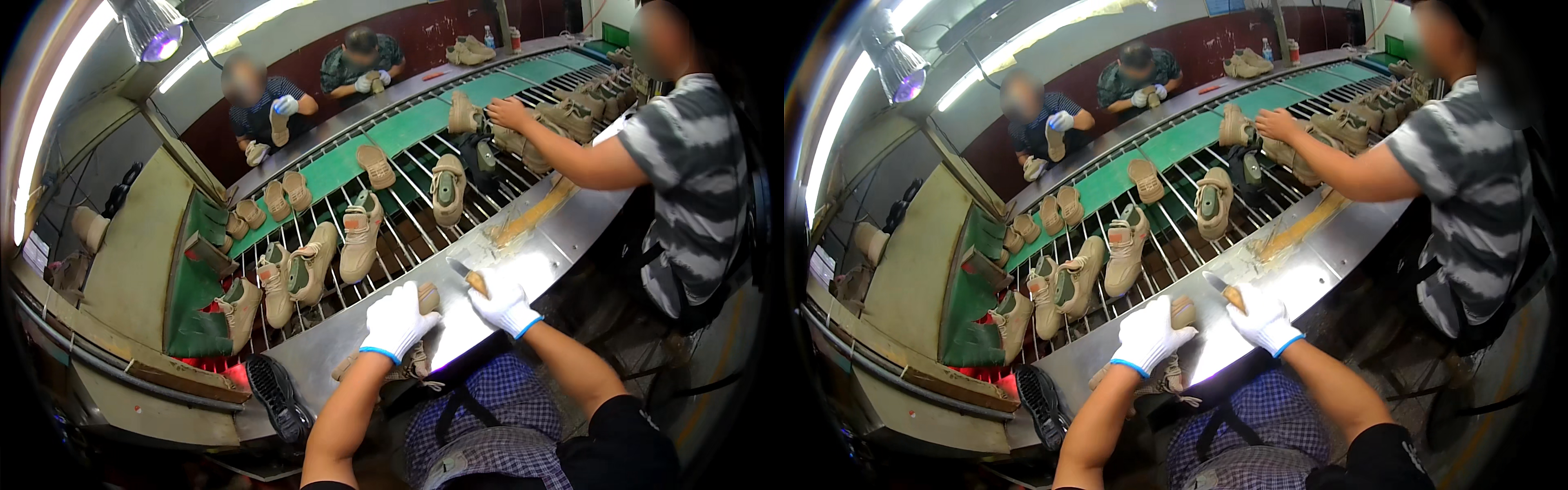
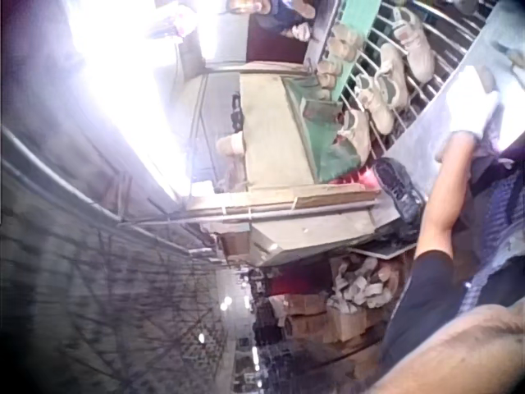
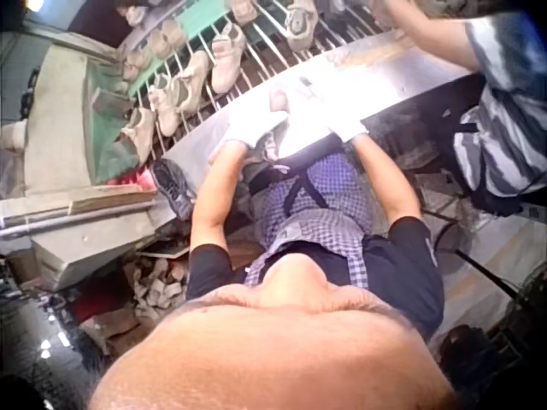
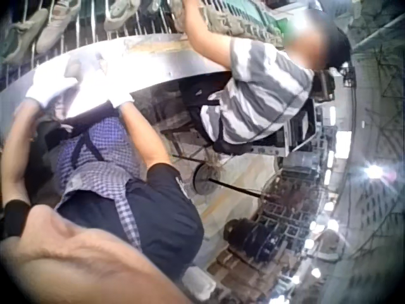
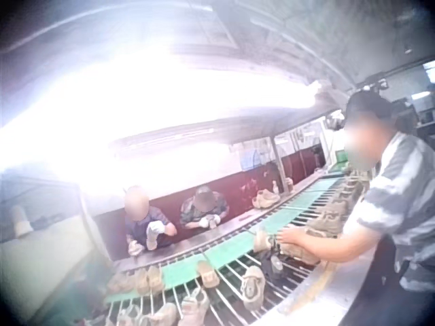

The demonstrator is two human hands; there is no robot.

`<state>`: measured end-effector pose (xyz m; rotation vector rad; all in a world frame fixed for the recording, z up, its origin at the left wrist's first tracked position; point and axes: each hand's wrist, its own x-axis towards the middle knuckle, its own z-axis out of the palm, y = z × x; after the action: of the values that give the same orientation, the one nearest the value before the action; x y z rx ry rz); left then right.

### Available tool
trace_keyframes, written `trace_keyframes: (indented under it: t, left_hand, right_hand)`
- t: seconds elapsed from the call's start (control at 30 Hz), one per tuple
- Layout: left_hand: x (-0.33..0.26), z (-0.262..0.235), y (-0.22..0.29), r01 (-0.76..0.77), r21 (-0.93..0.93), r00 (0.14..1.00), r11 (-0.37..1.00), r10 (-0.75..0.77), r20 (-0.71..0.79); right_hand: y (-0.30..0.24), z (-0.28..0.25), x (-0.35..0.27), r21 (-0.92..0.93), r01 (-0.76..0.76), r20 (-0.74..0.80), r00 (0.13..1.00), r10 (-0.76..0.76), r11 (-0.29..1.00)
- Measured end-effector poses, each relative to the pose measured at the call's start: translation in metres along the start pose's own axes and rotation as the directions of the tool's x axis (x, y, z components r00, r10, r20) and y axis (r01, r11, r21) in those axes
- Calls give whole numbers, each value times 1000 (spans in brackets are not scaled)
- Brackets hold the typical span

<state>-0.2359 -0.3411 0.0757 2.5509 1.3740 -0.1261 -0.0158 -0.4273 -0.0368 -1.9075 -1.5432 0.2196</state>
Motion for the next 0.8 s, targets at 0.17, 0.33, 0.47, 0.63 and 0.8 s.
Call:
trace_keyframes:
  t: [0.17,0.33,0.47,0.63,0.8]
  left_hand:
    - [-14,14,-22,-134,-15,960,991,127,-249]
    - [-87,-57,-19,-404,-53,692,913,267,-671]
    - [-147,-38,-68,-387,-31,669,922,257,-698]
    - [-167,53,-109,95,-299,901,950,-210,-379]
    - [-143,37,-97,32,-324,953,946,-127,-275]
  right_hand:
    - [-11,-3,0,58,1,5,1000,-2,998]
    - [-12,-10,-5,56,-76,52,996,73,996]
    - [-2,-2,-2,238,-149,94,987,130,960]
    - [-32,16,-19,412,-200,384,923,30,889]
    - [-90,-31,-20,128,-187,526,845,93,974]
